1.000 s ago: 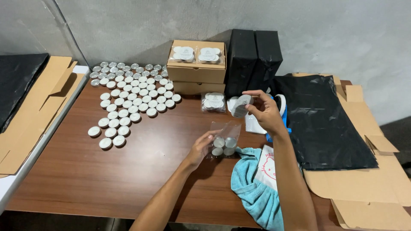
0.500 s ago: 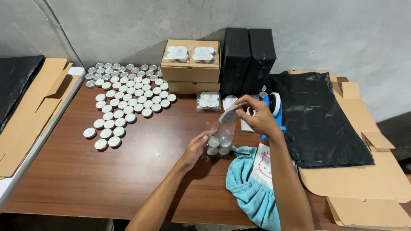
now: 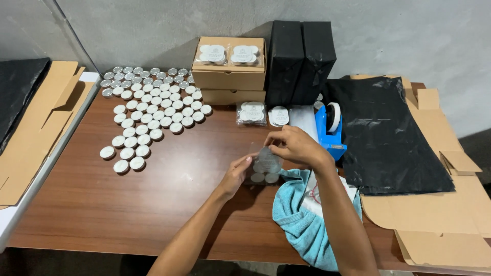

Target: The person is packing small white candle containers into a clear plastic bag on a wooden table in a packaging area.

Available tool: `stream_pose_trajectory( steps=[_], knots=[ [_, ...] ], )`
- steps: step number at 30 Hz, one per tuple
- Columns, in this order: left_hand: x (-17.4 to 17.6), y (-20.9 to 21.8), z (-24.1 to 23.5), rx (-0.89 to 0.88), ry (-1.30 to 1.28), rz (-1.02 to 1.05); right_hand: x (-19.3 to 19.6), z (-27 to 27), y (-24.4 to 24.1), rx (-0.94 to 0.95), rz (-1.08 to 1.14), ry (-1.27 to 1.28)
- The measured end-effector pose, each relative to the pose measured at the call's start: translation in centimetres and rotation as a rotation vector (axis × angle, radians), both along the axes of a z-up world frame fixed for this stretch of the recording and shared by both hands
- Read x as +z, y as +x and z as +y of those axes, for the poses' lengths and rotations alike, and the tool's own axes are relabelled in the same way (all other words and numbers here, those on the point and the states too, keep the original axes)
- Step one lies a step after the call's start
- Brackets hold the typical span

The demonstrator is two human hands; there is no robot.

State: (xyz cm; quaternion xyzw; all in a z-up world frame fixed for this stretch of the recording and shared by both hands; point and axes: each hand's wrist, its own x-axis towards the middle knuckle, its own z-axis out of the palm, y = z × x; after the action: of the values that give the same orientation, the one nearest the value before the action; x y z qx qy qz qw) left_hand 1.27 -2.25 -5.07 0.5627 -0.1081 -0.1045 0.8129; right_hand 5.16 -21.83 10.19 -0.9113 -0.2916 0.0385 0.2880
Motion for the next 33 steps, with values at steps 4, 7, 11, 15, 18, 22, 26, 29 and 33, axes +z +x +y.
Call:
stream_pose_trajectory(
  steps=[4, 7, 11, 15, 18, 22, 26, 29, 33],
  knots=[
    [2.8, -1.1, -0.2, -0.005, 0.038, 0.006, -1.5, -0.4, 1.1, 0.055, -0.078, -0.200],
    [2.9, -1.1, -0.4, 0.026, 0.051, -0.008, -1.9, -0.2, 1.1, 0.045, -0.109, -0.355],
    [2.9, -0.7, -0.4, 0.076, 0.010, -0.014, -2.6, 0.8, 1.2, 0.049, -0.079, -0.427],
    [1.4, -0.5, -0.2, 0.089, 0.041, 0.011, -3.9, 1.6, 1.5, 0.034, -0.063, -0.517],
    [1.7, -0.3, -0.2, 0.098, 0.054, 0.014, -5.3, 1.4, 1.6, 0.029, -0.087, -0.513],
    [2.5, -0.5, -0.1, 0.122, 0.048, -0.003, -3.6, 1.7, 1.1, 0.056, -0.100, -0.475],
    [2.0, -0.6, -0.3, 0.105, 0.056, -0.010, -3.7, 1.7, 0.9, 0.037, -0.092, -0.462],
    [2.2, -0.8, -0.4, 0.102, 0.061, -0.017, -4.0, 1.9, 0.8, 0.018, -0.112, -0.456],
    [1.3, -0.3, -0.4, 0.104, 0.050, -0.006, -3.3, 1.6, 0.5, 0.021, -0.129, -0.443]
  ],
)
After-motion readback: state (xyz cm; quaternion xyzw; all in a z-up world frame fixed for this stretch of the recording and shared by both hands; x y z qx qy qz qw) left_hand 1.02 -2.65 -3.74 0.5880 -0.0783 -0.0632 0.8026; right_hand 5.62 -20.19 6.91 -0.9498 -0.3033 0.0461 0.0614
